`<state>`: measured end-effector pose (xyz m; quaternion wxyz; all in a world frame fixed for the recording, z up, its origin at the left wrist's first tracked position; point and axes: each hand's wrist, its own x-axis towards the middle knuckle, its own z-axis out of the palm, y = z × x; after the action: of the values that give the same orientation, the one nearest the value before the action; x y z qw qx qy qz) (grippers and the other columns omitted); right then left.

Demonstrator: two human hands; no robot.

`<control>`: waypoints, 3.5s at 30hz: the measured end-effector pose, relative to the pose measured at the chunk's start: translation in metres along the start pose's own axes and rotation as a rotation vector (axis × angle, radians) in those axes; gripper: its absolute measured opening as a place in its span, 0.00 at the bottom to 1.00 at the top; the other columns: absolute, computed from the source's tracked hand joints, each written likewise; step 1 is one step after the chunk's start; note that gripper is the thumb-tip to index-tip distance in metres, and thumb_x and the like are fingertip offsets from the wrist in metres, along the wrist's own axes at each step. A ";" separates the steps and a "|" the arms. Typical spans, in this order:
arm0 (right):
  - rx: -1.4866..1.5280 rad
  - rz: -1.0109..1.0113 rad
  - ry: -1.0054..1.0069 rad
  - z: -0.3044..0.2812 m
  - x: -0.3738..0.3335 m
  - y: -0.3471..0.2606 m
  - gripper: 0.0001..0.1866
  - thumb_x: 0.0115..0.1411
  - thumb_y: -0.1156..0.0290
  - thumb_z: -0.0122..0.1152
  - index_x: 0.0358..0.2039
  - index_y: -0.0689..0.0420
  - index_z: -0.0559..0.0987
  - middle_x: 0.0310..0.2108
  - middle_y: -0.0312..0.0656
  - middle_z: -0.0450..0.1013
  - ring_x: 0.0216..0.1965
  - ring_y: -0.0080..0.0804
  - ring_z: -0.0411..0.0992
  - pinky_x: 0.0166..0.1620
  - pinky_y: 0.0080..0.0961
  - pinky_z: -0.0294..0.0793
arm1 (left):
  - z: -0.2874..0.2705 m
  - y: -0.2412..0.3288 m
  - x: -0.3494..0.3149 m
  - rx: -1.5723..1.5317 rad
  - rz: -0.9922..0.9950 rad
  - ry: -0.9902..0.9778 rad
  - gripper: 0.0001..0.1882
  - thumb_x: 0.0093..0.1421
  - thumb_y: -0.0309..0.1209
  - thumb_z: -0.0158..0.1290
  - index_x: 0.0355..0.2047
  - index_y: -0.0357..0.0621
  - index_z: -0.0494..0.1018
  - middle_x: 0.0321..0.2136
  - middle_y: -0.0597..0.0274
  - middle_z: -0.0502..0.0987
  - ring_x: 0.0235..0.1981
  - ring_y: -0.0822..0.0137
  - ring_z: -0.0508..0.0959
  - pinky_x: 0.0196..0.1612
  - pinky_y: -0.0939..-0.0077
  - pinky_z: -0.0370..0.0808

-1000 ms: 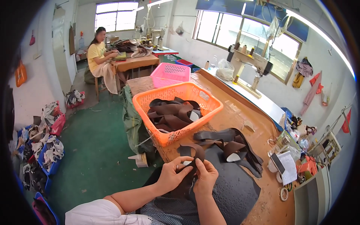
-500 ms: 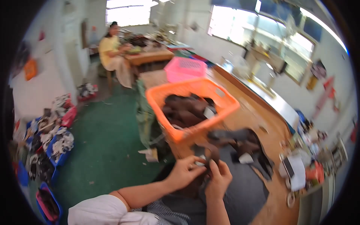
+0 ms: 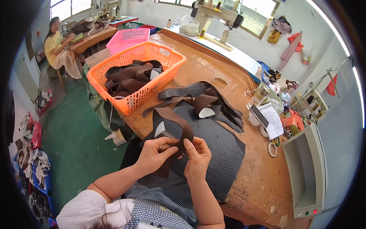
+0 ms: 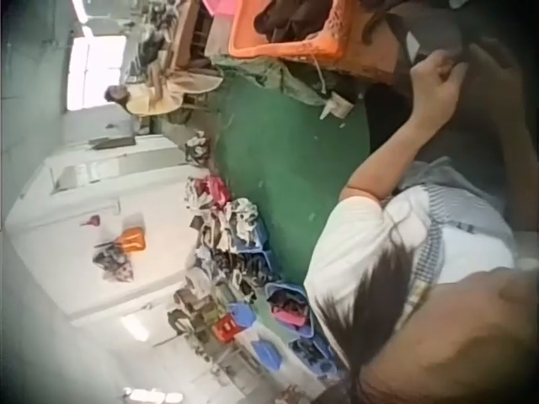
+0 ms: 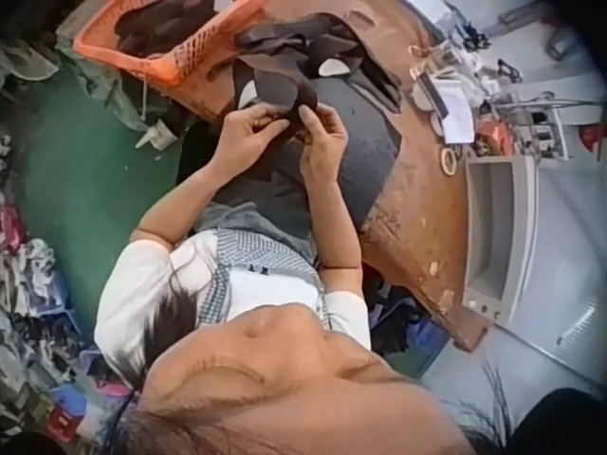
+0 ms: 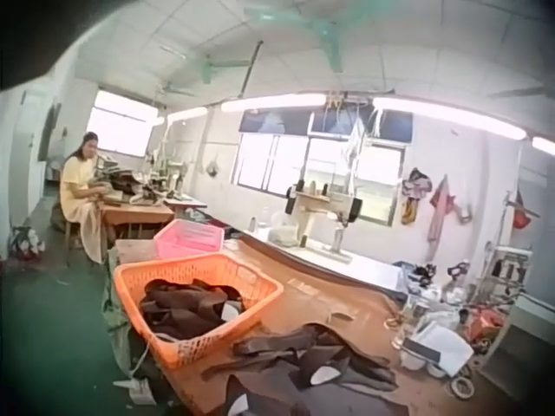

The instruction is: Assembling and aligning leather or synthetic components for shoe manufacturing at a workbench.

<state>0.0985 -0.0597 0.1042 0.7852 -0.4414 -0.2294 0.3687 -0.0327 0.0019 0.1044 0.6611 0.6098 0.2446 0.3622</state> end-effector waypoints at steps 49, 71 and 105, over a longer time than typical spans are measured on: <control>0.128 -0.011 0.207 -0.072 0.052 0.001 0.13 0.65 0.75 0.57 0.47 0.64 0.69 0.38 0.52 0.78 0.37 0.38 0.80 0.41 0.30 0.82 | 0.029 -0.046 -0.029 0.321 -0.040 -0.128 0.08 0.60 0.22 0.58 0.39 0.31 0.76 0.31 0.55 0.83 0.32 0.73 0.83 0.36 0.79 0.80; -1.235 -0.572 -0.564 -0.033 -0.066 -0.063 0.26 0.59 0.79 0.62 0.58 0.58 0.69 0.43 0.46 0.76 0.39 0.34 0.75 0.45 0.27 0.74 | 0.037 -0.043 -0.023 0.804 0.874 -0.261 0.16 0.53 0.24 0.50 0.43 0.33 0.71 0.35 0.53 0.73 0.39 0.56 0.75 0.51 0.68 0.73; -0.973 -0.390 -0.162 -0.094 -0.088 -0.024 0.08 0.56 0.78 0.67 0.35 0.65 0.77 0.34 0.45 0.75 0.34 0.34 0.72 0.42 0.26 0.72 | 0.028 -0.068 -0.045 -0.052 -0.072 -0.212 0.16 0.70 0.34 0.46 0.53 0.38 0.65 0.49 0.56 0.74 0.55 0.65 0.72 0.60 0.71 0.65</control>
<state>0.1169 -0.1858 0.0740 0.5232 -0.6741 -0.5117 0.0998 -0.0272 -0.0501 0.0361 0.7116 0.6181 0.1857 0.2778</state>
